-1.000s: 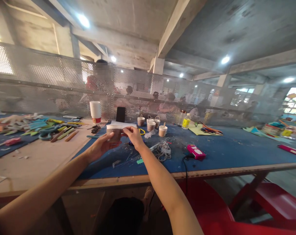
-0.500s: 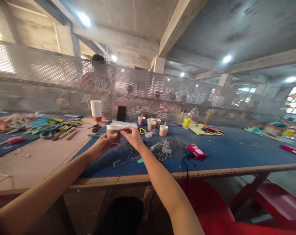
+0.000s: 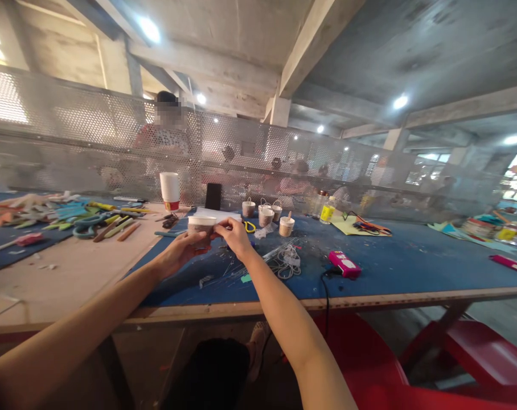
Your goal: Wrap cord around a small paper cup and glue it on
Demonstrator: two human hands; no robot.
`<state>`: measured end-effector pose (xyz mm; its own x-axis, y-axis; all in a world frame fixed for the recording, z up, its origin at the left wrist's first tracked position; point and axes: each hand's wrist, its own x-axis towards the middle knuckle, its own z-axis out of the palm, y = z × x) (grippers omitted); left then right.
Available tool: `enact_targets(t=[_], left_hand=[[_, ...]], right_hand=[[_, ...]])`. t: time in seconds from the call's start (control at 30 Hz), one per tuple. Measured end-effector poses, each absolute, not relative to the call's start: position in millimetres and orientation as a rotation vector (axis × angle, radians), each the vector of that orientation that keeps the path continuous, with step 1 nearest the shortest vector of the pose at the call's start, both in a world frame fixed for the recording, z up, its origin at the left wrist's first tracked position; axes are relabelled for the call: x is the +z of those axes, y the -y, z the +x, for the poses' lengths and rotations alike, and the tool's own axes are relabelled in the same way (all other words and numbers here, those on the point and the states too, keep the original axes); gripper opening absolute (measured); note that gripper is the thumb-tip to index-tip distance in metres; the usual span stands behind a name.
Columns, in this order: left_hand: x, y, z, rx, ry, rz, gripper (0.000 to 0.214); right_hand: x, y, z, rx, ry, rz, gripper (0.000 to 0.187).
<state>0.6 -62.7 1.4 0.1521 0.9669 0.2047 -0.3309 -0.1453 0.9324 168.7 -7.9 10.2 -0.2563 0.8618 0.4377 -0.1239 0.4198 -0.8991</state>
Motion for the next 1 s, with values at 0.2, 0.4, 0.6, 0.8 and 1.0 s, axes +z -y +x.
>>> enact_targets(t=[0.2, 0.4, 0.6, 0.8, 1.0], left_hand=[[-2, 57, -2, 1.303, -0.734, 1.138, 0.034], [-2, 55, -6, 1.299, -0.709, 1.033, 0.028], [-4, 53, -6, 1.325, -0.682, 1.004, 0.026], [-7, 49, -8, 1.344, -0.725, 0.995, 0.026], [-7, 49, -10, 1.325, -0.693, 0.98, 0.021]], right_hand=[[11, 10, 168, 1.126, 1.487, -0.682, 0.029], [14, 17, 169, 0.939, 1.655, -0.691, 0.025], [10, 19, 168, 0.449, 1.822, -0.715, 0.032], [5, 7, 172, 0.238, 1.697, -0.806, 0.011], [11, 3, 202, 0.057, 1.78, -1.175, 0.008]])
